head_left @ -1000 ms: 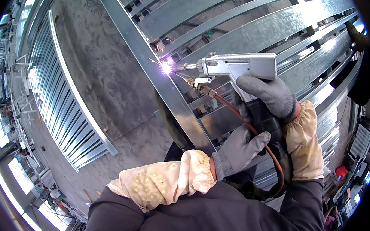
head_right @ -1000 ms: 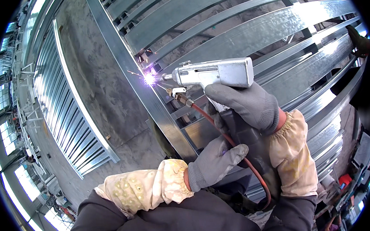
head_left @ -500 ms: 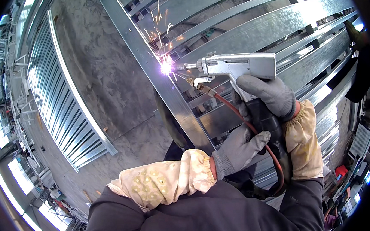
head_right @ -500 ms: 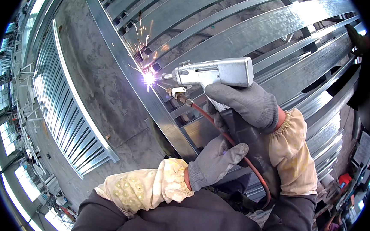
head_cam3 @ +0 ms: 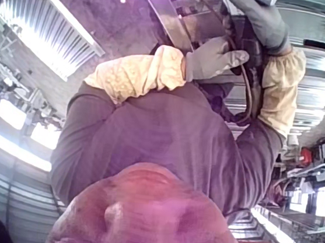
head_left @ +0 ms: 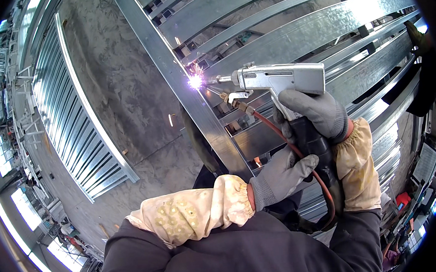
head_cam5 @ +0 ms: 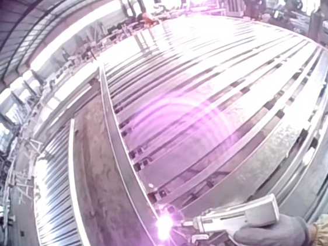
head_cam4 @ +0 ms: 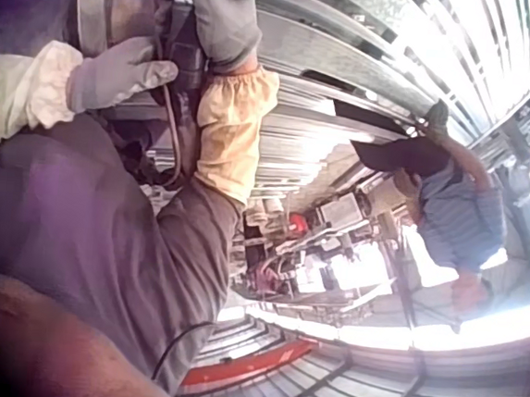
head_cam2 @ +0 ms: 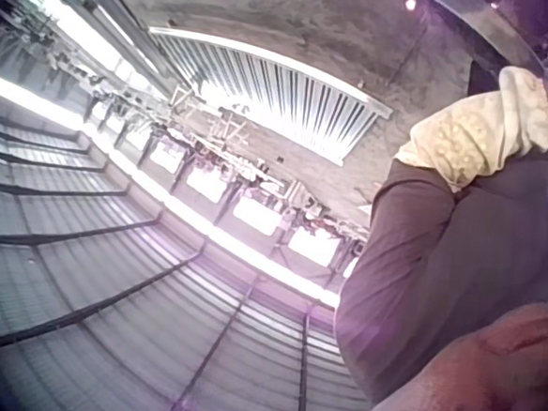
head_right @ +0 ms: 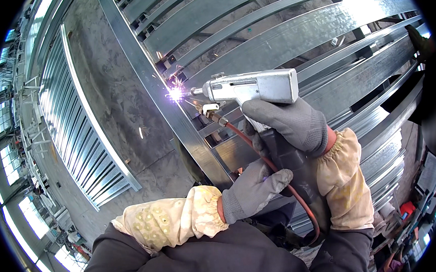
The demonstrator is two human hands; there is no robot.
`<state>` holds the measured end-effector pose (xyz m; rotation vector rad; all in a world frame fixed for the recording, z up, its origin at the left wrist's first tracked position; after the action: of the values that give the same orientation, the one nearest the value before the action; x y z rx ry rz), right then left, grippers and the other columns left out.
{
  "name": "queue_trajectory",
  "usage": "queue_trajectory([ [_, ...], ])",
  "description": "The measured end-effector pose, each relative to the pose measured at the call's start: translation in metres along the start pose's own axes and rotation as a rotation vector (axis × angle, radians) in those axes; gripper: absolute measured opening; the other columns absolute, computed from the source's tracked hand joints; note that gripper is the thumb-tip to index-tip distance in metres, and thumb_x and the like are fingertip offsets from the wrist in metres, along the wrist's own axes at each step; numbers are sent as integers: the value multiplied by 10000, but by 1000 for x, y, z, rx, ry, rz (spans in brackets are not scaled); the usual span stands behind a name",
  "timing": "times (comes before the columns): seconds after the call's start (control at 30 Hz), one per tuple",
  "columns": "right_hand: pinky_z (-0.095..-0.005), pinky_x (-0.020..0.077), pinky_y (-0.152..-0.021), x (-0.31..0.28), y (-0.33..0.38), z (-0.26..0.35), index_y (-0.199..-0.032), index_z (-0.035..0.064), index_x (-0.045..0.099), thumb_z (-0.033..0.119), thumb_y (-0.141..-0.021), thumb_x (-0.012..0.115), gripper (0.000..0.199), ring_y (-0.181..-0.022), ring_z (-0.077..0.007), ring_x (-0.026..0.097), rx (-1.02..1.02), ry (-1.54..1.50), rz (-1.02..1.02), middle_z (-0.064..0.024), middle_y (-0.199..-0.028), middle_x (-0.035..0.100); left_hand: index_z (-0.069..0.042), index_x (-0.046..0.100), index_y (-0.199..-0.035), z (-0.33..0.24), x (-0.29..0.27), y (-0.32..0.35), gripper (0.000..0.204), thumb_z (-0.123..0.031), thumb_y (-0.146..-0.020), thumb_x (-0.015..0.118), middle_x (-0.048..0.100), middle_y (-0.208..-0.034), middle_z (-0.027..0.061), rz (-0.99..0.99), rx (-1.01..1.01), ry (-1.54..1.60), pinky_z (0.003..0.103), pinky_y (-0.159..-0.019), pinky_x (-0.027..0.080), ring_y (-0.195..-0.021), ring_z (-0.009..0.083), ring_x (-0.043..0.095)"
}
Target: The person welds metal frame components using a handheld welding gun. They adjust the welding machine settings, position the frame, and weld multiple joints while wearing protective gloves and sleeves.
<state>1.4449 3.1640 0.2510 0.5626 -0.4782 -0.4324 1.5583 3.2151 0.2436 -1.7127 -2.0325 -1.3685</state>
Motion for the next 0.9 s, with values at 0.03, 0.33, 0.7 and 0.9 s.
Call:
queue_trajectory([
  [0.03,-264,528,-519,0,0,-1,-1040,-29,653,304,-966,667,341,-580,-134,652,9,-7,0,-82,-779,684,-64,576,-1022,-2,1,-1,237,-300,-1048,575,496,-777,-58,4,13,-11,236,-605,383,-672,39,422],
  [0.33,-262,531,-672,-1,4,-9,-1084,7,664,295,-956,689,316,-763,-99,644,86,-29,54,-41,-855,682,-27,587,-1139,5,-1,0,261,-267,-1036,606,578,-898,-6,-14,48,-53,262,-722,477,-819,69,525],
  [0.7,-265,532,-691,0,11,-16,-1095,-1,662,299,-955,698,333,-783,-102,642,154,-82,56,-41,-863,681,-16,600,-1147,2,1,5,337,-333,-1033,603,584,-916,-2,16,31,-137,296,-746,476,-830,85,501],
  [0.9,-270,519,-762,-5,9,-14,-1152,3,669,283,-958,699,342,-864,-90,617,52,-8,27,-16,-939,678,-28,595,-1160,14,0,7,335,-338,-1034,601,571,-916,-26,0,6,-116,276,-751,459,-831,68,482],
])
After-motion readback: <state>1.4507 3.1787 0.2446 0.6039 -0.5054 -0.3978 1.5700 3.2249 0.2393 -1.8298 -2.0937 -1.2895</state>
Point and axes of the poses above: each hand's wrist, its own y-axis away from the middle knuckle, its own x-axis out of the palm, z = x × y, the point moved 10 cm from there along -y, towards the middle knuckle
